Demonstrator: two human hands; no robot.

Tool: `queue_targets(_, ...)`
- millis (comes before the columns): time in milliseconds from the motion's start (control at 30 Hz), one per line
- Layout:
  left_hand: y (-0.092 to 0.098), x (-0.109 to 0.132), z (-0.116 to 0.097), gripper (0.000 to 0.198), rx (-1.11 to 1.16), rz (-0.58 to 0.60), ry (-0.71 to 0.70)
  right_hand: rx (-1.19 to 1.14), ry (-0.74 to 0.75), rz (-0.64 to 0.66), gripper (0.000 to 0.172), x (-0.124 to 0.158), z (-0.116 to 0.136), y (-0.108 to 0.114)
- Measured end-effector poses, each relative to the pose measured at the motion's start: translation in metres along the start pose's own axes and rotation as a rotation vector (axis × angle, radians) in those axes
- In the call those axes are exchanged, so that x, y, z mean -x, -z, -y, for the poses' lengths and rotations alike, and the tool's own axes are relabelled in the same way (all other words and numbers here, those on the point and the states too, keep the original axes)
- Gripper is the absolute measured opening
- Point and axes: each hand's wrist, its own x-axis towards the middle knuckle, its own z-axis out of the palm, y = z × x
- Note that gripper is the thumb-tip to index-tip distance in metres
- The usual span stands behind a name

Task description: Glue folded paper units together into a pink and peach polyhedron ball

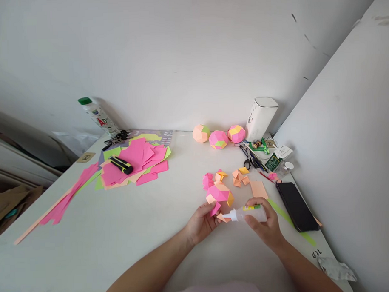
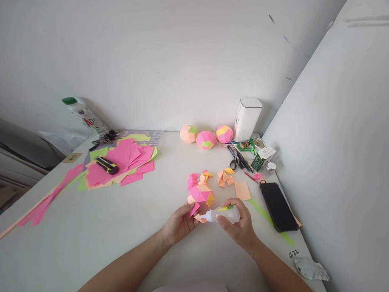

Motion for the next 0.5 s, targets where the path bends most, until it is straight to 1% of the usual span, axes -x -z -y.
queue_targets(233, 0.0001, -0.0005, 0.0014, 0.018, -0.046, 0.019, 0.010, 0.061, 0.210, 0.065, 0.020, -0.0007, 0.0027, -0.0009)
queue_targets(500, 0.0024, -0.0016, 0.0041, 0.016, -0.125, 0.031, -0.007, 0.086, 0.324, 0.133, 0.026, -0.0019, 0.0089, -0.0016)
